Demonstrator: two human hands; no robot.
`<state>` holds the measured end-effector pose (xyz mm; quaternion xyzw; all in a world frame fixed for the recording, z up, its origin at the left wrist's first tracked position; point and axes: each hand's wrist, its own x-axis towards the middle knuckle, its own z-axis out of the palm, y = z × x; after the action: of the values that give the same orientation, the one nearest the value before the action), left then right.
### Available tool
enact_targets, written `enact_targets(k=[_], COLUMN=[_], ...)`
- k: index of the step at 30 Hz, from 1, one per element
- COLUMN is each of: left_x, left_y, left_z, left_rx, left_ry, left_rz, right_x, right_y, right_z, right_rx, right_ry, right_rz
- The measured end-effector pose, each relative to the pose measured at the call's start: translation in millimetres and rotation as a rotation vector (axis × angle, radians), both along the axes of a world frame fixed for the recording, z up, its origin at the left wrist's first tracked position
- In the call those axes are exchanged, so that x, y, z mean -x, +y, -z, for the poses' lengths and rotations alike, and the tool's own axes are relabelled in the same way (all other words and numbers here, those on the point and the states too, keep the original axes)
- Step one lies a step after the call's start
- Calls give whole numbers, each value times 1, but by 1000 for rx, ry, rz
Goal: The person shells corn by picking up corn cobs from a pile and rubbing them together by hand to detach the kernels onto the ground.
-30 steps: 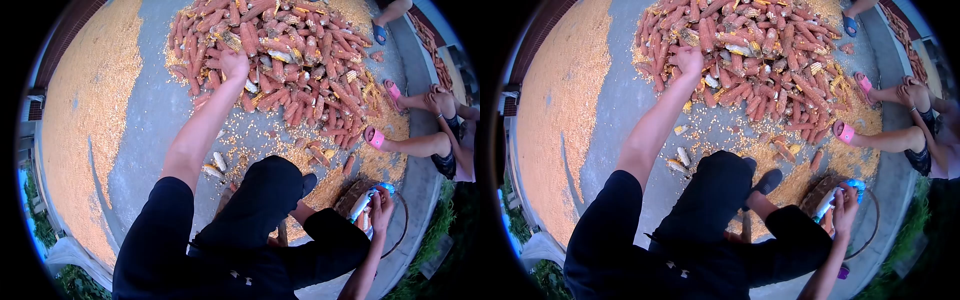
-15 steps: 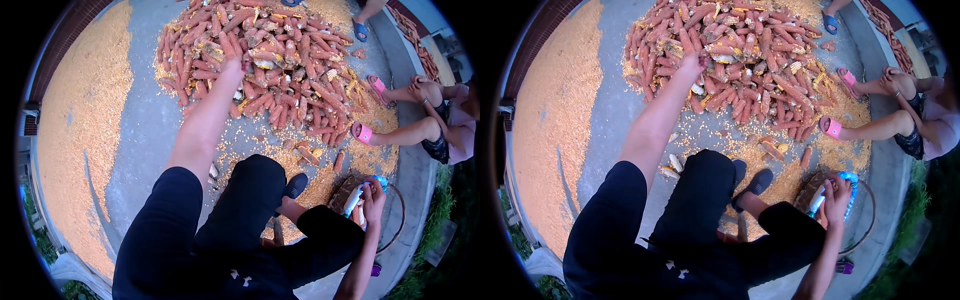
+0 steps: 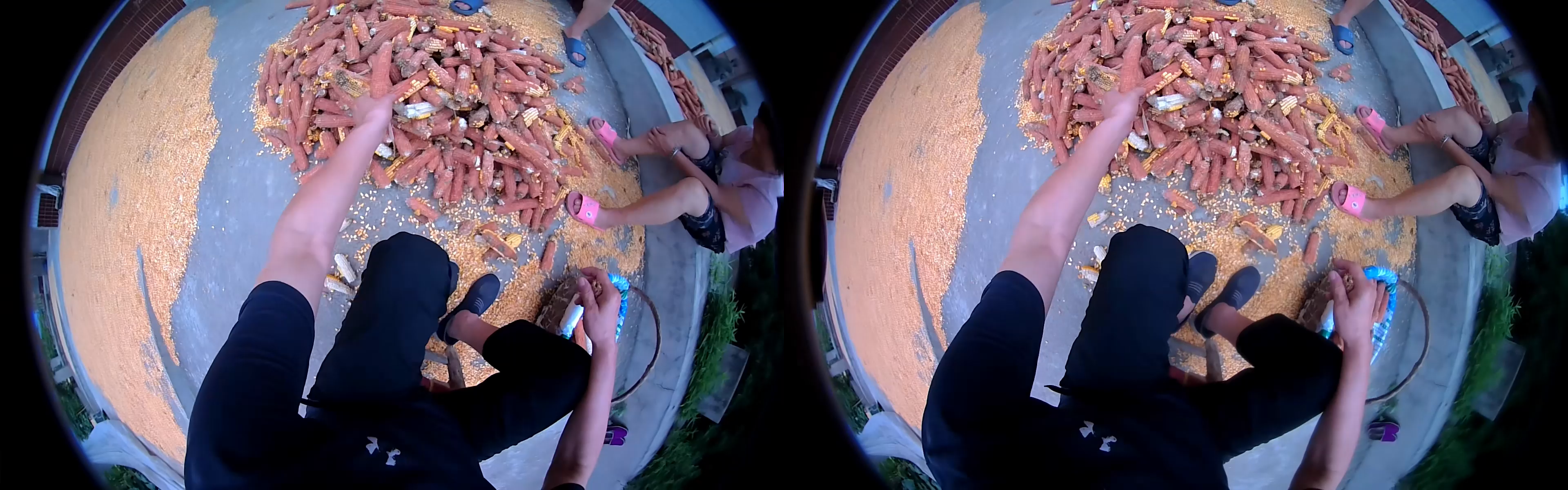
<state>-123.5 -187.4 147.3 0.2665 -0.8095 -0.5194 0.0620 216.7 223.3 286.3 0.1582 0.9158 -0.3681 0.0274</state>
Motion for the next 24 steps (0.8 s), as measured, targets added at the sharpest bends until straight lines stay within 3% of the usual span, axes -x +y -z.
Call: enact_targets(k=[3,8,11,13,15,16,20,23,24], left_x=[19,54,68,66,35,33,-4,-51,-67], left_y=[-2,1,6,18,33,29,14,9,9], left_z=[5,24,79,104,66,64,53,12,-7], left_rx=[455,466,251,-138,-550,-616,-1079,-1382,-1362], left_ry=[157,-4,-19,-35,-201,-282,-262,-263,-244], left_rz=[122,266,230,203,168,191,167,265,325], right_x=[-6,-3,2,5,6,7,11,10,9], right_y=[10,21,24,26,27,25,7,-11,-14], right_z=[9,12,13,15,16,15,-1,-19,-23], right_rx=[-32,-84,-74,-48,-23,-13,5,330,401], right_ry=[-14,-39,11,33,33,33,66,85,115], right_rz=[36,21,-32,-56,-53,-50,55,184,193])
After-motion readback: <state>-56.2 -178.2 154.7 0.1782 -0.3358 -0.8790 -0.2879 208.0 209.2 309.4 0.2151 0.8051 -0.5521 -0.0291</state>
